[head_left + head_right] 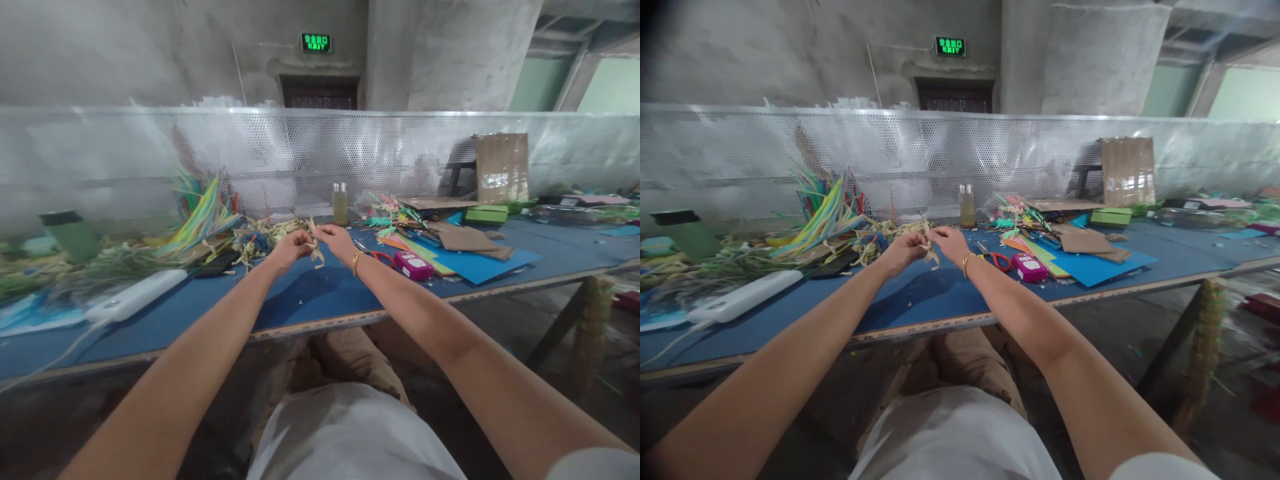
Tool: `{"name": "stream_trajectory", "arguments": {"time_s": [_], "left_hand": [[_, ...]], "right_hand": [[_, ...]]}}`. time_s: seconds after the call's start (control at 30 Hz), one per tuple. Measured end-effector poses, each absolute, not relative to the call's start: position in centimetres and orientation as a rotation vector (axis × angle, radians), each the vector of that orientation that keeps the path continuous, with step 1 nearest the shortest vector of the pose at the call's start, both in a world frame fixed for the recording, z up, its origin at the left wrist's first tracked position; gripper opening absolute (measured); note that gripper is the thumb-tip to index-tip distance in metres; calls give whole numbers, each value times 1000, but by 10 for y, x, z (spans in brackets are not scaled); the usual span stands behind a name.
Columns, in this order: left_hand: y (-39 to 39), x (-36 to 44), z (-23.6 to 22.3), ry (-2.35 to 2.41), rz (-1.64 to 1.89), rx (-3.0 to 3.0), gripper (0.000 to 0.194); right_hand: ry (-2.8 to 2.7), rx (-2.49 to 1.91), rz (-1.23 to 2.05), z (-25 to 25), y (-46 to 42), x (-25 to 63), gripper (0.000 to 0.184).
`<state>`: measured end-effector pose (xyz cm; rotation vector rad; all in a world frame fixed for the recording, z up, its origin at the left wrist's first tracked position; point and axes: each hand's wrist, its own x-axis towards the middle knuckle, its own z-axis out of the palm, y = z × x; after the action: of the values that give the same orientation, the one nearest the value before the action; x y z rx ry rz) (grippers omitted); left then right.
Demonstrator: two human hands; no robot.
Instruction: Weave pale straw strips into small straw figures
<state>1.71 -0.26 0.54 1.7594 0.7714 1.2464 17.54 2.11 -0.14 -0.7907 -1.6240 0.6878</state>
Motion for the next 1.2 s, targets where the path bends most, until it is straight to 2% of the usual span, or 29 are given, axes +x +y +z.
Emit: {"name": "stream_trajectory", "arguments": {"time_s": [0.23, 0.5, 0.7, 0.9, 1.03, 1.2], "left_hand": [[-6, 18, 9, 760, 1267, 1556, 25], [-1, 13, 12, 805, 1360, 1322, 28], [1, 13, 9, 775, 1352, 1286, 26], [0, 14, 9, 784, 1331, 1324, 25], [-2, 16, 10, 775, 1347, 1316, 28], [-5, 18, 12, 791, 1352, 1370, 30]], "right_hand": [[-1600, -778, 624, 2, 14, 177, 25], [-1860, -699, 176, 7, -2, 180, 17], [-2039, -708, 10, 7, -5, 178, 16], [-2046, -794, 28, 8, -5, 178, 12], [-1908, -777, 241, 4, 1, 177, 22], [-1687, -828, 406, -1, 12, 177, 16]]}}
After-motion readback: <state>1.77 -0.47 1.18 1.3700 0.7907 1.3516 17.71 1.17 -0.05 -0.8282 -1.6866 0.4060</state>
